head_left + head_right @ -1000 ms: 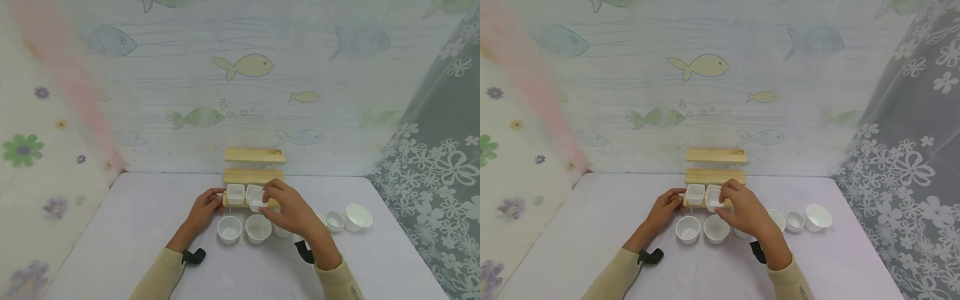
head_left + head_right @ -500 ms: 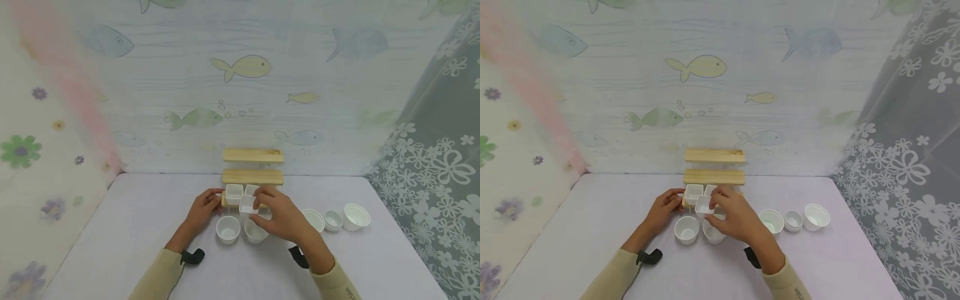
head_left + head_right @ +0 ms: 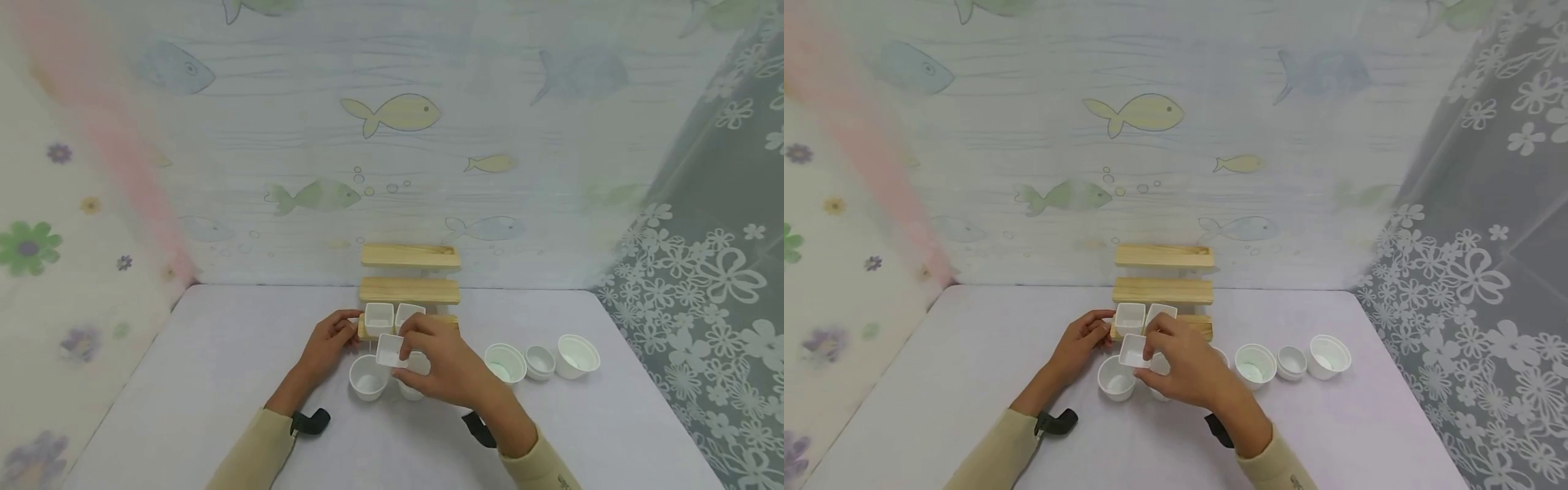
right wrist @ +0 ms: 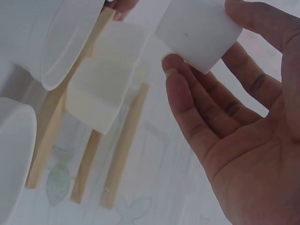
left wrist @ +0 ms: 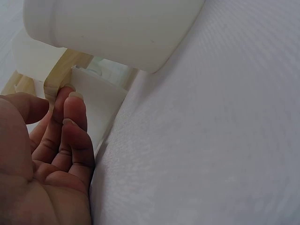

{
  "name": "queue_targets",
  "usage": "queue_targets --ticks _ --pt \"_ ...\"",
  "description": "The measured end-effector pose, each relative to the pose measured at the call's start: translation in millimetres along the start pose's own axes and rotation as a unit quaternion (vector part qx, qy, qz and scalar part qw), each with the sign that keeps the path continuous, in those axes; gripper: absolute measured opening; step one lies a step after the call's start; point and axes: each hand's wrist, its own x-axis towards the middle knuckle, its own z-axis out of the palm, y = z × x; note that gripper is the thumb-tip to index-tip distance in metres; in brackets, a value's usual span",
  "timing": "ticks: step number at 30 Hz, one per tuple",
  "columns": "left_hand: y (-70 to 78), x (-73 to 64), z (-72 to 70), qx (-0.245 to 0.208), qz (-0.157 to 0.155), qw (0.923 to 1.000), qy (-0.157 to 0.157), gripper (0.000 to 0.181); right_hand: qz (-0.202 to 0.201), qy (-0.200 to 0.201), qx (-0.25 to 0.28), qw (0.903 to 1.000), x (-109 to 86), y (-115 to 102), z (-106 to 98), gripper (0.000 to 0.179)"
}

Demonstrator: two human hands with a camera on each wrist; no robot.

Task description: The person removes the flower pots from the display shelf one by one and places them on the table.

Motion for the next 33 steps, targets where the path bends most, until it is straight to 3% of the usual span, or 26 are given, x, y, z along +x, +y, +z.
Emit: queue_targets --ticks 12,21,33 --pt "1.5 -2.3 1.2 -0.009 -0.006 0.9999 0.006 0.03 -0.047 -0.04 0.015 0.998 -1.0 -9 8 0.031" --pt "1.6 -2.8 1.6 -0.013 -0.011 0.9998 0.006 0.029 -0.015 -0.086 0.034 0.9956 -2.1 -18 12 0.03" --pt "4.5 -4.1 1.3 -0.014 -0.011 0.9998 0.003 0.027 -0.047 -0.097 0.047 0.993 -3.3 -24 20 0.035"
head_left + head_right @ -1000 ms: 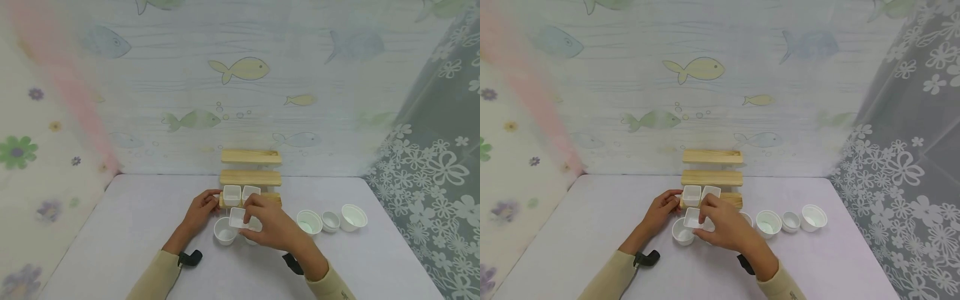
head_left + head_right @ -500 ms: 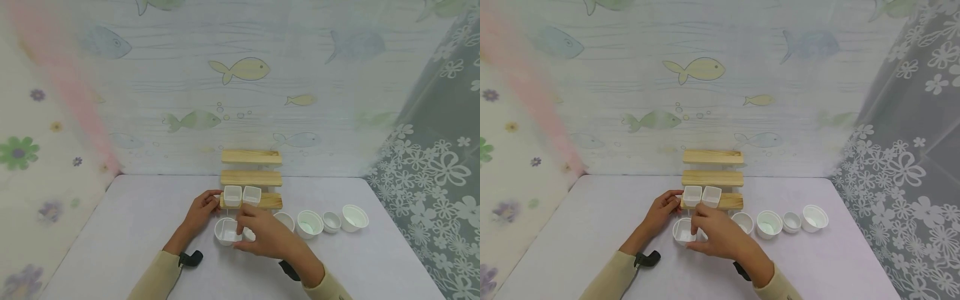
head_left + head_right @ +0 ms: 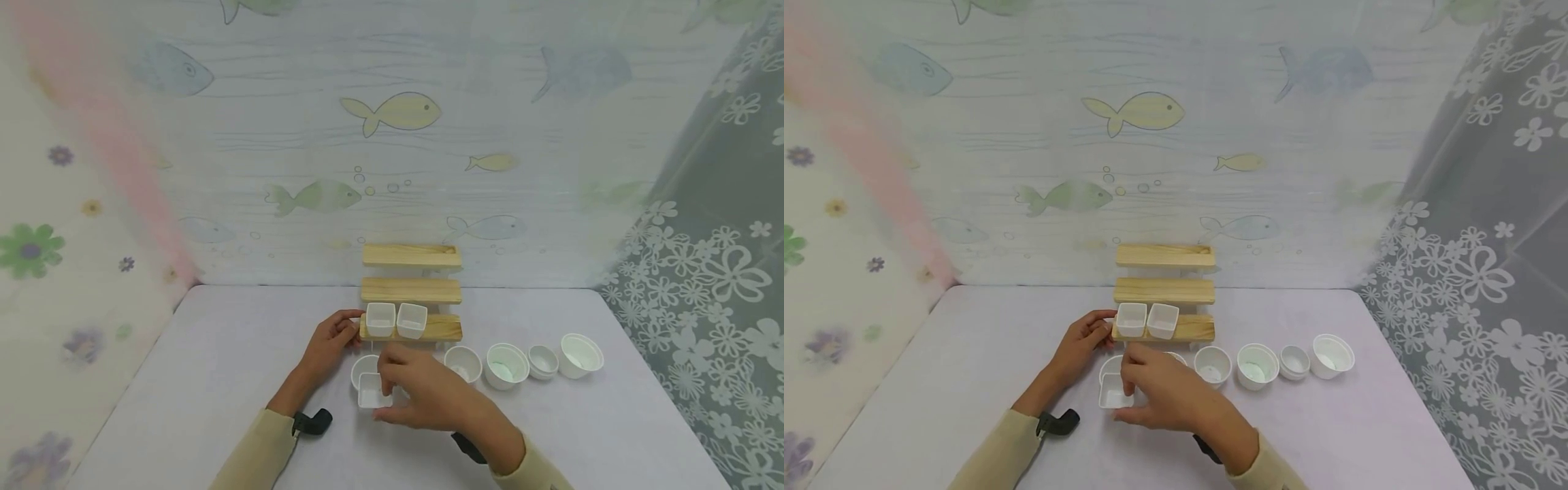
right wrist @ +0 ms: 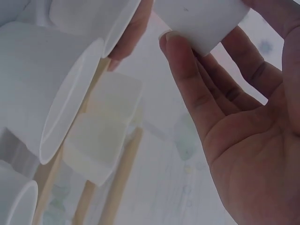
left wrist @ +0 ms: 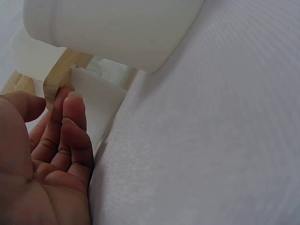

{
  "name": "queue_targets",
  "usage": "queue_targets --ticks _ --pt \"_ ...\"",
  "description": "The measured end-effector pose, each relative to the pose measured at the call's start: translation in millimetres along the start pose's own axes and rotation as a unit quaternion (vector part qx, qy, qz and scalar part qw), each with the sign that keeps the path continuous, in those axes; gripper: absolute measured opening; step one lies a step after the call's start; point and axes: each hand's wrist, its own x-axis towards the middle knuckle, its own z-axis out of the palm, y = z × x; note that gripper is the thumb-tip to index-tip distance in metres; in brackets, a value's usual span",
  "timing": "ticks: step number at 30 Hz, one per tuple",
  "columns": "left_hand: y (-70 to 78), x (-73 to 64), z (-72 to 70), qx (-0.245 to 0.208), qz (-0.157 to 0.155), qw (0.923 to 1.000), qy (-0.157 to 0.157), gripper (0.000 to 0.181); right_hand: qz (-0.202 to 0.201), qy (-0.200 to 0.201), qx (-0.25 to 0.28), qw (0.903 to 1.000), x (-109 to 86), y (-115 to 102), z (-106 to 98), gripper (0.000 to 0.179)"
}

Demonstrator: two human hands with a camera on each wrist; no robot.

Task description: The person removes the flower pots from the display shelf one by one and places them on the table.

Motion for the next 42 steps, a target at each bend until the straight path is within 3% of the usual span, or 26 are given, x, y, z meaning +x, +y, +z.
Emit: queue_targets --ticks 12,19,27,37,42 --pt "1.2 -0.1 -0.1 -0.001 -0.003 1.0 0.0 0.028 -0.004 -0.044 -0.04 0.9982 2.7 -4 11 0.033" --pt "5.6 -12.8 6.5 0.0 -0.004 1.0 0.008 0.028 -0.048 -0.045 -0.086 0.9941 -5.1 -9 17 0.037" --pt "8.3 -26.3 12.8 0.0 0.002 0.9999 0.014 0.029 -0.064 -0.057 -0.108 0.9905 -17.1 -17 23 0.038" --pt "16.2 -61.1 34.1 -0.001 -0.003 0.9989 0.046 0.029 -0.114 -0.046 -0.131 0.9837 -50.6 -32 32 0.038" --pt "21.5 -78.0 44.0 0.002 -0.003 0.9984 0.057 0.029 -0.12 -0.071 -0.146 0.9793 -65.5 -43 32 0.036"
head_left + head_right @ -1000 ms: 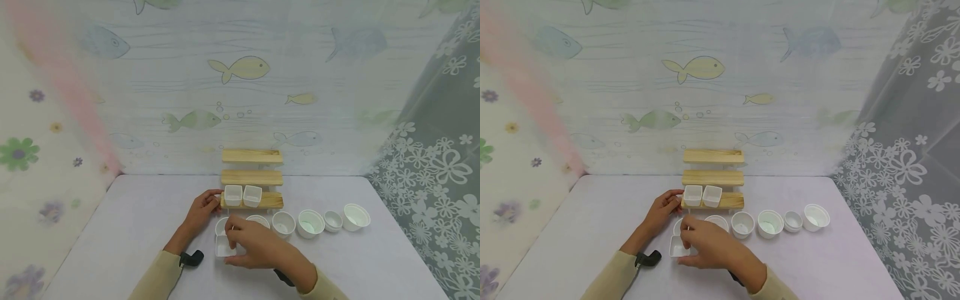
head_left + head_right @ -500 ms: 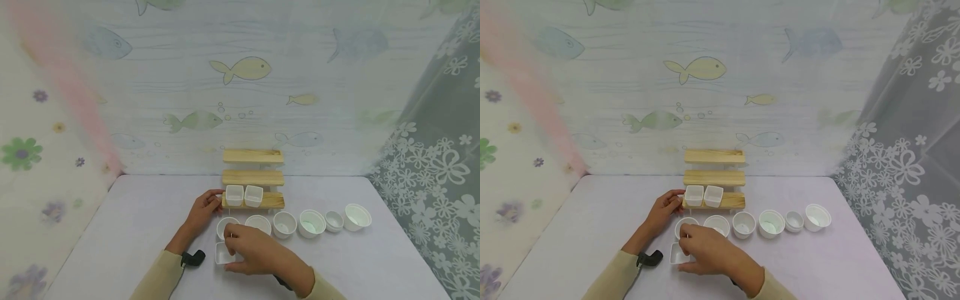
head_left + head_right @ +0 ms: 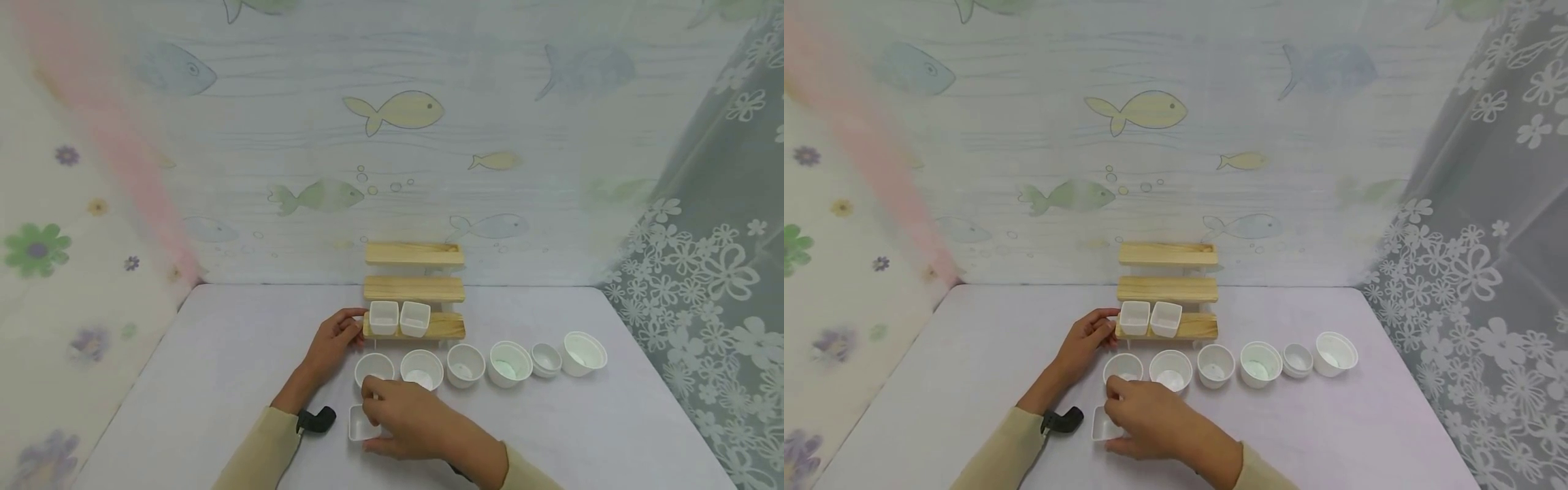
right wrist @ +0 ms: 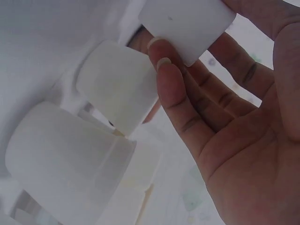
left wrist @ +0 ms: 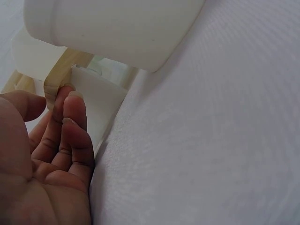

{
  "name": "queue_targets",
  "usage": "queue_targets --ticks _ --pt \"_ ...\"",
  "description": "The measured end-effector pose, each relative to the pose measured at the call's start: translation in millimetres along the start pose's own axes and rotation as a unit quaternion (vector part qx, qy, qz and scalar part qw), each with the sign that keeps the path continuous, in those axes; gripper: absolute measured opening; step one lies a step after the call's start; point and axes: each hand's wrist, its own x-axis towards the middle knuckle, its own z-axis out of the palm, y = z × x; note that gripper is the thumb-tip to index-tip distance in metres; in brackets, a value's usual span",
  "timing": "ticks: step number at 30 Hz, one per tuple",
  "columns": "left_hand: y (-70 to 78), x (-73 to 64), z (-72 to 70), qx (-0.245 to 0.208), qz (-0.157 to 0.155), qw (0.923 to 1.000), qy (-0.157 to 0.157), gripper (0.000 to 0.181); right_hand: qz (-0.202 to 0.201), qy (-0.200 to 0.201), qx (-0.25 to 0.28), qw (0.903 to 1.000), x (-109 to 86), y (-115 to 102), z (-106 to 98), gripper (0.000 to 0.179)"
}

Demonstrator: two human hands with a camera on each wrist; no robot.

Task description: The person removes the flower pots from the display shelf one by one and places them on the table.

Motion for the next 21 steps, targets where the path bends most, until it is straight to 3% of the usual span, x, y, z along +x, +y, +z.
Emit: queue_targets --ticks 5,13,21 --pt "-0.1 0.8 -0.7 0.0 0.001 1.0 -0.005 0.029 -0.006 -0.019 -0.015 0.9997 0.9 -3 4 0.033" --pt "0.7 -0.2 -0.4 -0.001 -0.002 1.0 0.002 0.029 -0.018 -0.011 -0.071 0.9973 1.1 -3 15 0.03" --pt "0.7 0.1 -0.7 0.001 0.002 1.0 0.001 0.031 -0.013 -0.02 -0.077 0.9968 1.0 -4 15 0.032"
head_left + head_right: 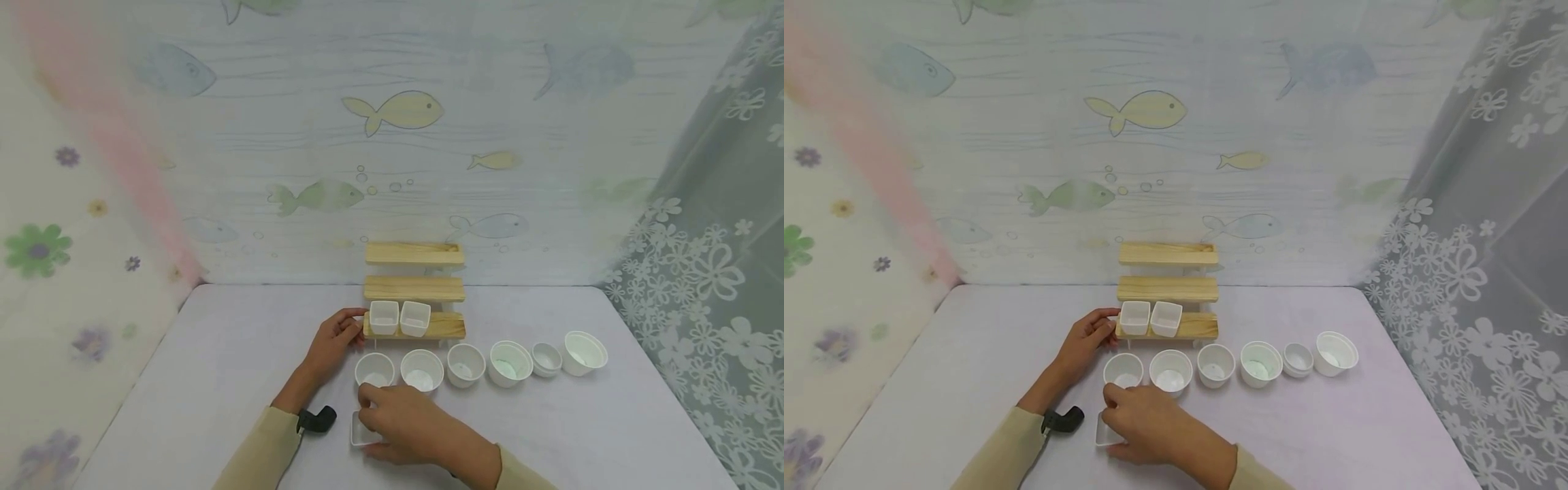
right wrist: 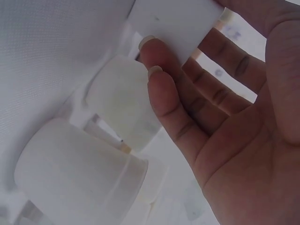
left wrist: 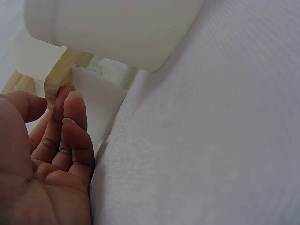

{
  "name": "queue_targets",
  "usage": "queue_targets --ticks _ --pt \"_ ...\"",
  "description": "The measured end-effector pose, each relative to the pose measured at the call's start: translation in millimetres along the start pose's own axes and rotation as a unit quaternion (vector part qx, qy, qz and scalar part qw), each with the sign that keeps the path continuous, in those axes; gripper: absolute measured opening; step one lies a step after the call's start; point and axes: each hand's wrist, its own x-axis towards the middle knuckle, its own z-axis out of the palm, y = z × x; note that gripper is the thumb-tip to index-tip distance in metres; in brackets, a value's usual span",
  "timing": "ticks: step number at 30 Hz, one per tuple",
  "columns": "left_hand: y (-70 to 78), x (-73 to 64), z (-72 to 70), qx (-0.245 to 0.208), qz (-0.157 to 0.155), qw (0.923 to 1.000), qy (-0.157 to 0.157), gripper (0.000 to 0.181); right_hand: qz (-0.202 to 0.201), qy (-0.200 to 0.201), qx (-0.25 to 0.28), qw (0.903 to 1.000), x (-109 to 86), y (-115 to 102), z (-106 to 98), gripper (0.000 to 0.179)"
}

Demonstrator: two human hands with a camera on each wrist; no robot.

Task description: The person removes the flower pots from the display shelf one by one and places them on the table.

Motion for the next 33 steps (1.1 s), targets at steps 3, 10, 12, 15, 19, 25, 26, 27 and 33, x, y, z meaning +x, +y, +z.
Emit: queue_targets --ticks 3,10,12,15,19,25,26,27,33 --pt "0.3 0.2 0.1 0.0 0.0 1.0 -0.002 0.031 0.003 -0.007 0.003 1.0 -0.2 0 -1 0.034" --pt "1.2 -0.2 0.9 -0.009 0.0 1.0 -0.004 0.032 0.004 0.008 0.01 0.9999 -2.1 0 -5 0.038" --pt "1.6 -0.4 1.0 -0.011 -0.002 0.9999 -0.003 0.032 0.002 0.016 0.007 0.9998 -2.6 1 -6 0.039" --pt "2.0 -0.6 0.7 -0.01 -0.003 0.9999 -0.004 0.032 0.002 0.027 0.006 0.9996 -2.6 3 -8 0.038" --pt "1.7 -0.4 0.2 -0.007 0.0 0.9999 -0.007 0.032 0.004 0.04 0.023 0.9989 -2.8 8 -12 0.034" --pt "1.2 0.2 -0.3 -0.008 0.004 0.9999 -0.008 0.033 0.015 0.059 0.046 0.9971 -3.3 17 -20 0.028" --pt "1.5 0.3 -0.1 -0.007 0.003 0.9999 -0.008 0.033 0.015 0.065 0.048 0.9966 -3.3 18 -21 0.028" --pt "1.8 0.3 0.0 -0.007 0.002 0.9999 -0.008 0.033 0.016 0.069 0.049 0.9963 -3.2 19 -22 0.028" --pt "1.4 0.5 -0.1 -0.004 0.001 1.0 -0.009 0.033 0.022 0.102 0.058 0.9929 -5.1 26 -26 0.028"
